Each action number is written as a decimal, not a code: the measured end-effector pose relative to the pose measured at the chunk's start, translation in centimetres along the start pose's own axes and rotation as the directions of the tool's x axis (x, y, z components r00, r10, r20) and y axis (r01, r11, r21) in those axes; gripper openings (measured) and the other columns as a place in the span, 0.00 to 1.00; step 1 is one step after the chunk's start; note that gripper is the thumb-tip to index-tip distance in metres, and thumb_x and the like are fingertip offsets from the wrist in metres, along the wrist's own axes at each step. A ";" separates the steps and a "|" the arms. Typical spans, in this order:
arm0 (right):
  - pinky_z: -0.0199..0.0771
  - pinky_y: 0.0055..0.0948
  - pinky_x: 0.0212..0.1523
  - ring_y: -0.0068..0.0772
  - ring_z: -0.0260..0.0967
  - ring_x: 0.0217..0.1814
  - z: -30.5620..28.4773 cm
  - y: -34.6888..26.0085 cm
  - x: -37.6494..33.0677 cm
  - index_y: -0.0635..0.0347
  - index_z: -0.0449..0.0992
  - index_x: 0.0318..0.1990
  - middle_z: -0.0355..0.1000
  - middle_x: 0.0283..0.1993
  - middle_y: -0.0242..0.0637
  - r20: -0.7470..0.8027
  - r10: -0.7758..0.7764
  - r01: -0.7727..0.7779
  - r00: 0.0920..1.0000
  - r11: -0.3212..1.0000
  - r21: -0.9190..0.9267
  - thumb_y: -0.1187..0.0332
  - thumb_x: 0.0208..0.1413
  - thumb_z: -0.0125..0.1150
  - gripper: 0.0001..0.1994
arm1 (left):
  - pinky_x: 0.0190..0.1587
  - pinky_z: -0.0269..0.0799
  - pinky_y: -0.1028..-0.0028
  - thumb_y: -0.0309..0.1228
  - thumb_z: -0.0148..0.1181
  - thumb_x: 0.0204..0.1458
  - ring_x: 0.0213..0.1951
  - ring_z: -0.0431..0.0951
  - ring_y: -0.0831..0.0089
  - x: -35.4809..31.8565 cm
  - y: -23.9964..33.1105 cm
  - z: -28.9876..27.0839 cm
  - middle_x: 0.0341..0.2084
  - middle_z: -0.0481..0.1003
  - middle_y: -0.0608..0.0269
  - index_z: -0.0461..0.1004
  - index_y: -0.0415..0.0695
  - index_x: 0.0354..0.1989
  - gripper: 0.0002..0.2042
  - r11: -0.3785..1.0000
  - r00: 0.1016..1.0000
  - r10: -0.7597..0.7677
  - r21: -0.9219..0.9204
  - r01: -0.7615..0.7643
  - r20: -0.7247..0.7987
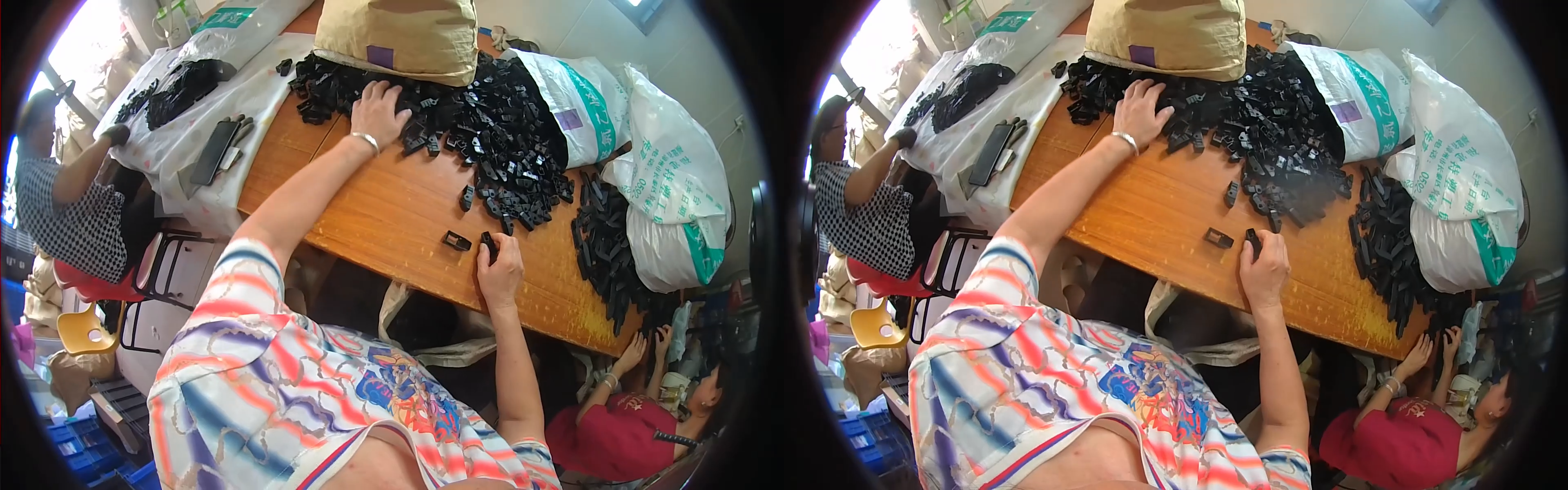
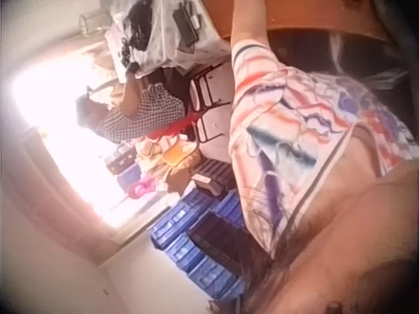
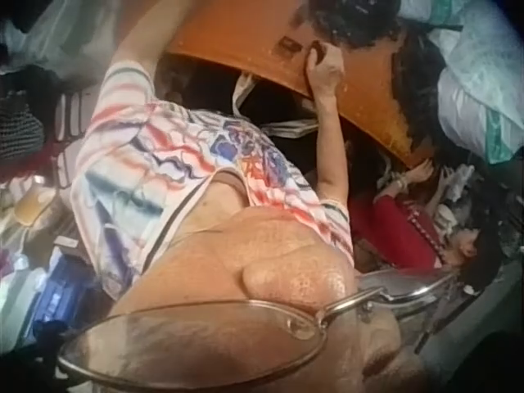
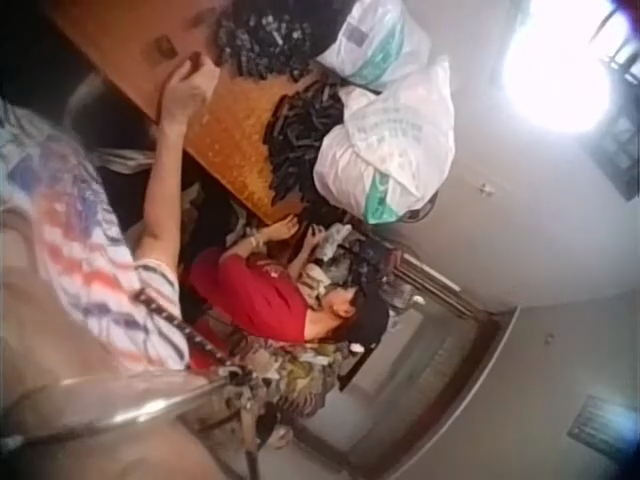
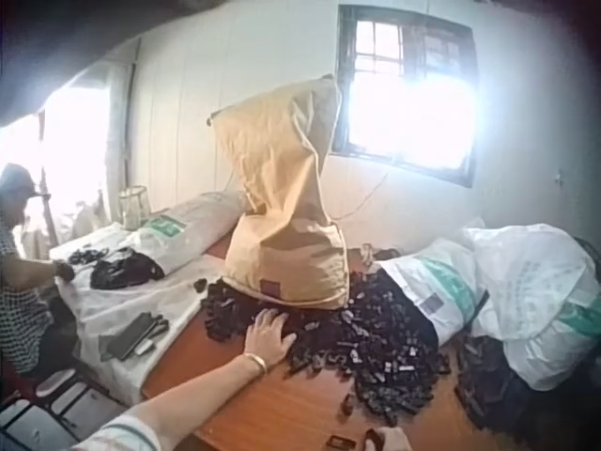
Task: Sorting and inspecting small black plastic components at a manufacturing workshop table.
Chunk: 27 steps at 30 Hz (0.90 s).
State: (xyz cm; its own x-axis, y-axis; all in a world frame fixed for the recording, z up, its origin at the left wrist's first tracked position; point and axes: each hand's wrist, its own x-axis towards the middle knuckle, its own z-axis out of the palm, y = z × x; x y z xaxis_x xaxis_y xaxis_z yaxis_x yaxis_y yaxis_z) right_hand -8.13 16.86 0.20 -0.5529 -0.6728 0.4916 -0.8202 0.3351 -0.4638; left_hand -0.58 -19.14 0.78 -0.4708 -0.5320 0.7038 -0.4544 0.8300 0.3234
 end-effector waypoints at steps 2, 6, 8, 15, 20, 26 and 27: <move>0.71 0.43 0.42 0.53 0.69 0.43 -0.1 0.3 -0.2 0.64 0.71 0.42 0.69 0.38 0.47 0.001 -0.010 0.010 1.000 1.000 -0.016 0.75 0.50 0.63 0.12 | 0.57 0.64 0.52 0.49 0.62 0.49 0.59 0.65 0.56 1.5 0.3 0.7 0.55 0.68 0.52 0.72 0.50 0.57 0.27 0.999 0.998 -0.051 0.017 0.050 0.044; 0.71 0.43 0.42 0.52 0.69 0.43 -0.2 0.2 -0.3 0.64 0.71 0.42 0.69 0.38 0.47 0.011 0.000 0.000 1.000 1.000 -0.025 0.75 0.50 0.63 0.11 | 0.60 0.58 0.51 0.58 0.59 0.48 0.60 0.65 0.55 2.8 0.8 1.3 0.54 0.69 0.51 0.71 0.61 0.59 0.30 0.987 0.968 -0.115 0.132 0.087 0.225; 0.71 0.43 0.42 0.52 0.70 0.43 -0.4 0.1 -0.3 0.64 0.71 0.42 0.69 0.38 0.46 0.013 0.007 -0.007 1.000 1.000 -0.027 0.75 0.51 0.63 0.11 | 0.59 0.60 0.50 0.58 0.59 0.47 0.60 0.65 0.53 3.0 1.9 0.1 0.54 0.69 0.52 0.72 0.64 0.58 0.29 0.987 0.914 -0.149 0.121 0.110 0.378; 0.72 0.39 0.40 0.48 0.71 0.40 -0.1 0.4 0.0 0.64 0.71 0.41 0.69 0.37 0.45 -0.008 -0.047 0.046 0.999 0.997 -0.067 0.74 0.53 0.62 0.10 | 0.56 0.65 0.49 0.54 0.63 0.47 0.60 0.66 0.50 -0.9 4.1 -0.8 0.58 0.67 0.52 0.70 0.65 0.58 0.27 1.000 0.948 -0.014 0.002 0.014 0.317; 0.72 0.39 0.40 0.49 0.71 0.41 -0.3 0.4 -0.1 0.64 0.72 0.42 0.69 0.38 0.45 -0.004 -0.045 0.044 0.999 0.996 -0.072 0.74 0.53 0.62 0.10 | 0.56 0.65 0.53 0.52 0.63 0.49 0.59 0.67 0.53 -2.5 4.6 -2.4 0.58 0.68 0.53 0.70 0.61 0.60 0.28 0.997 0.953 0.055 -0.060 -0.039 0.298; 0.71 0.41 0.41 0.51 0.70 0.42 -0.2 0.1 -0.2 0.64 0.72 0.42 0.69 0.38 0.46 0.010 -0.034 0.034 0.999 0.998 -0.057 0.74 0.52 0.63 0.11 | 0.61 0.62 0.54 0.44 0.61 0.51 0.63 0.64 0.54 1.0 -0.8 -2.5 0.57 0.71 0.56 0.72 0.44 0.56 0.26 0.999 0.996 -0.031 0.019 0.033 -0.079; 0.71 0.43 0.41 0.52 0.70 0.43 -0.2 0.0 -0.2 0.64 0.72 0.42 0.69 0.38 0.47 0.020 -0.025 0.025 0.999 0.999 -0.035 0.74 0.51 0.63 0.11 | 0.63 0.60 0.54 0.44 0.62 0.50 0.67 0.59 0.54 1.7 -2.2 -1.9 0.61 0.67 0.55 0.69 0.44 0.60 0.29 0.994 0.996 -0.092 0.064 0.093 -0.017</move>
State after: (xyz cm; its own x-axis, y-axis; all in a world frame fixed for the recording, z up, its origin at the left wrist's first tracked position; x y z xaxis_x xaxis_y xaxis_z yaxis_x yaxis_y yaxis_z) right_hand -8.07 17.12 0.26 -0.5294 -0.6939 0.4880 -0.8385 0.3408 -0.4250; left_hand 1.07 -21.61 2.50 -0.4137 -0.6033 0.6818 -0.5437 0.7644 0.3465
